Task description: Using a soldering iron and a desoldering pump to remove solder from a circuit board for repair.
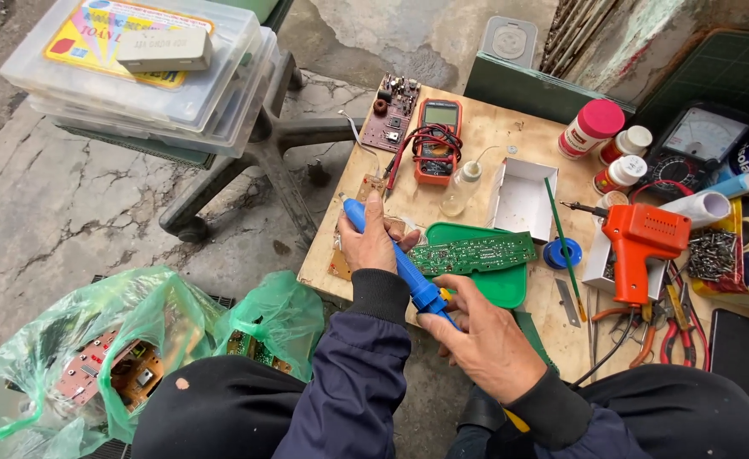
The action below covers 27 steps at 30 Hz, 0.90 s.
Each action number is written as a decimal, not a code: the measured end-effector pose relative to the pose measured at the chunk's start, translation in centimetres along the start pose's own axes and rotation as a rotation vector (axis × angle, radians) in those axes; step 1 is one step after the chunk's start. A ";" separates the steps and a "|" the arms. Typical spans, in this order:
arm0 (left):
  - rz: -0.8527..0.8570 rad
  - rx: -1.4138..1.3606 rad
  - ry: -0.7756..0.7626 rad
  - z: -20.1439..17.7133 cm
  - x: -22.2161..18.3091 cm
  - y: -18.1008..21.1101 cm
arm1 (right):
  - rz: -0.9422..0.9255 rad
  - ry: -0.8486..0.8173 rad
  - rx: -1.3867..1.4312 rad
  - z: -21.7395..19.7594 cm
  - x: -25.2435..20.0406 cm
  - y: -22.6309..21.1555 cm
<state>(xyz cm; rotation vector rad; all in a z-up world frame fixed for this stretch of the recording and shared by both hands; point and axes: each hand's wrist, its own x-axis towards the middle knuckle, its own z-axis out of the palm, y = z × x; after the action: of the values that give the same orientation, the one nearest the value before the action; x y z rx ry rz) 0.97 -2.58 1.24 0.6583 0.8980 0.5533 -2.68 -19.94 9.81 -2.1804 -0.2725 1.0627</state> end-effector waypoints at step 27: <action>-0.047 -0.002 -0.070 2.5 0.3 1.2 | -0.203 0.068 -0.008 -0.4 0.6 1.5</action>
<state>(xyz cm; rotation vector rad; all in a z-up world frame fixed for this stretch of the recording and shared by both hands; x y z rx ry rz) 3.00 -2.23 3.10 0.6497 0.8454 0.4862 -2.20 -21.00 8.60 -2.1387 -0.4567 0.8750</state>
